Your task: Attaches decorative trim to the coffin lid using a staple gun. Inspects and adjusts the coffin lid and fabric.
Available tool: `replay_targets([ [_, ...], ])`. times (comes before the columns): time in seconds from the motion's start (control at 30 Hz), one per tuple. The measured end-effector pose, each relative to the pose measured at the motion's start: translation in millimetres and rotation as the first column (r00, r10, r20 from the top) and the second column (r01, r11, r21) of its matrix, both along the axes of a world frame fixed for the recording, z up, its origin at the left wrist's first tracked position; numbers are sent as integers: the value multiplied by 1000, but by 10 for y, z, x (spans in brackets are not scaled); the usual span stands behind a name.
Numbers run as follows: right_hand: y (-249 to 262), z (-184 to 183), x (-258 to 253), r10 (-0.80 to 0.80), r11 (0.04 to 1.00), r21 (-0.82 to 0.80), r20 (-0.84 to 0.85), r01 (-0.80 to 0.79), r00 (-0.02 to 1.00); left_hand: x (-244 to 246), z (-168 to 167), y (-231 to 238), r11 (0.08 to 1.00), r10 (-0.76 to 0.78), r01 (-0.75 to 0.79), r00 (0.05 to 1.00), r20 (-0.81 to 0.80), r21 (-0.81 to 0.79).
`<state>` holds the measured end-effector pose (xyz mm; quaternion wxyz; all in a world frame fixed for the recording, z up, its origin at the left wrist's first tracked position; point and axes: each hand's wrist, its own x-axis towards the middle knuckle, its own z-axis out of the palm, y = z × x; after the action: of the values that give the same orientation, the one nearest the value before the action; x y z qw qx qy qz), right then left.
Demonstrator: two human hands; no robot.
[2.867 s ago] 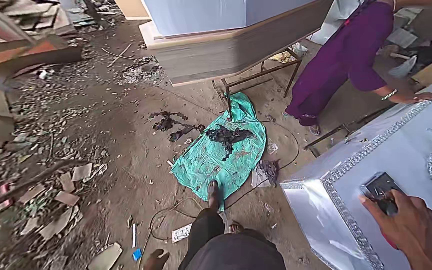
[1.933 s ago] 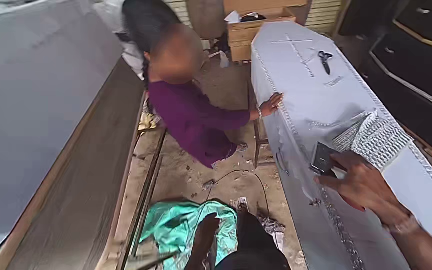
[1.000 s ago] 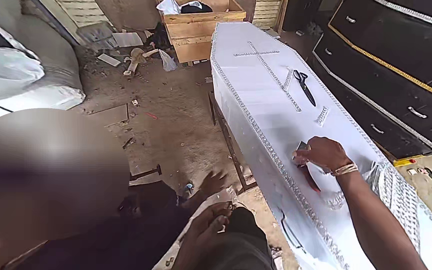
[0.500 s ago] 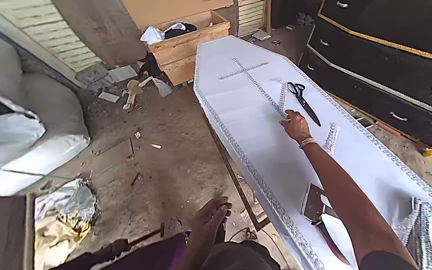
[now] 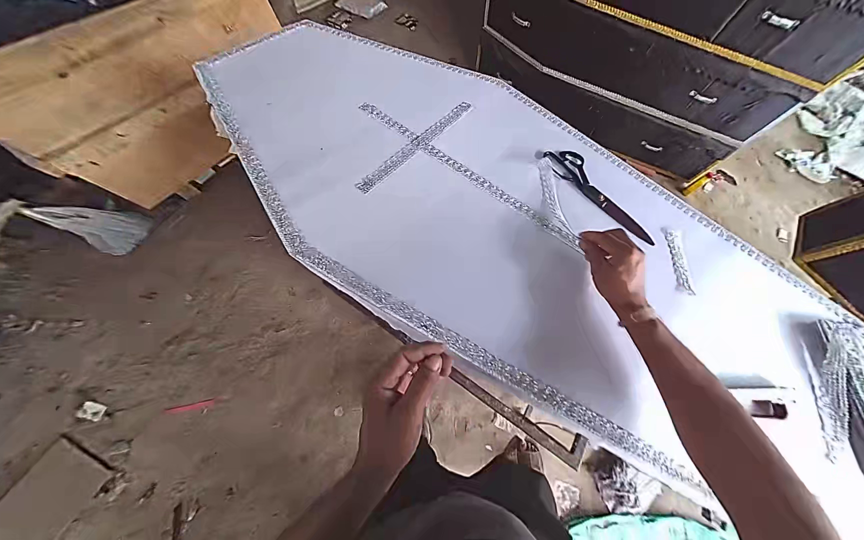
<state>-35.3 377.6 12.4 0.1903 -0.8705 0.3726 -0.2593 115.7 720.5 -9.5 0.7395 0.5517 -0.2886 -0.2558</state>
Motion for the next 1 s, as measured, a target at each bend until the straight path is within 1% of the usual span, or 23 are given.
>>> replay_targets([
  [0.03,181,151,21,15,999,-29,42,-14,999,146,50,-39,999,-39,40,998,48,-16],
  [0.07,404,316,33,56,995,-81,60,-51,997,257,106,-87,997,-76,79,988,133,-23],
  [0.1,643,493,37,112,984,-145,58,-103,992,338,152,-155,993,-99,111,965,243,-36],
  [0.17,1118,856,43,223,952,-222,28,-211,974,411,292,-339,989,-99,138,886,453,-52],
  [0.23,1514,1133,48,325,921,-222,-9,-319,946,386,481,-487,983,-113,175,808,578,-52],
  [0.27,1681,1234,48,364,911,-196,-30,-363,931,348,568,-513,977,-138,209,773,619,-44],
  [0.33,1926,1342,49,401,903,-153,-33,-401,915,264,693,-488,960,-183,279,721,669,-38],
  [0.37,2008,1356,37,401,907,-136,-15,-400,916,222,729,-434,947,-218,320,720,659,-37],
  [0.4,2063,1352,19,395,913,-118,12,-391,918,185,760,-369,934,-256,355,740,622,-37],
  [0.47,2124,1268,5,390,921,-52,121,-386,913,164,801,-226,916,-326,399,805,495,-46],
  [0.53,2242,1046,20,381,910,59,271,-410,884,189,789,-35,910,-374,413,854,362,-36],
  [0.6,2334,796,28,383,869,157,390,-470,837,224,731,141,922,-367,386,891,266,-21],
  [0.63,2362,697,35,374,857,184,421,-481,826,269,717,223,930,-353,366,909,223,-22],
  [0.7,2424,590,65,334,874,196,423,-445,842,434,749,384,941,-328,335,936,124,-42],
  [0.8,2609,596,159,300,904,170,399,-391,866,720,832,628,941,-335,331,941,-45,-74],
  [0.83,2679,614,232,306,914,136,389,-383,869,835,825,682,937,-344,340,937,-59,-80],
  [0.9,2850,600,463,307,932,55,407,-358,861,1092,723,769,935,-349,349,937,1,-63],
  [0.97,3063,516,798,274,950,0,471,-311,839,1340,571,869,939,-340,342,937,77,-20],
  [1.0,3175,464,983,246,959,-1,503,-284,829,1452,494,939,940,-340,341,936,93,1],
])
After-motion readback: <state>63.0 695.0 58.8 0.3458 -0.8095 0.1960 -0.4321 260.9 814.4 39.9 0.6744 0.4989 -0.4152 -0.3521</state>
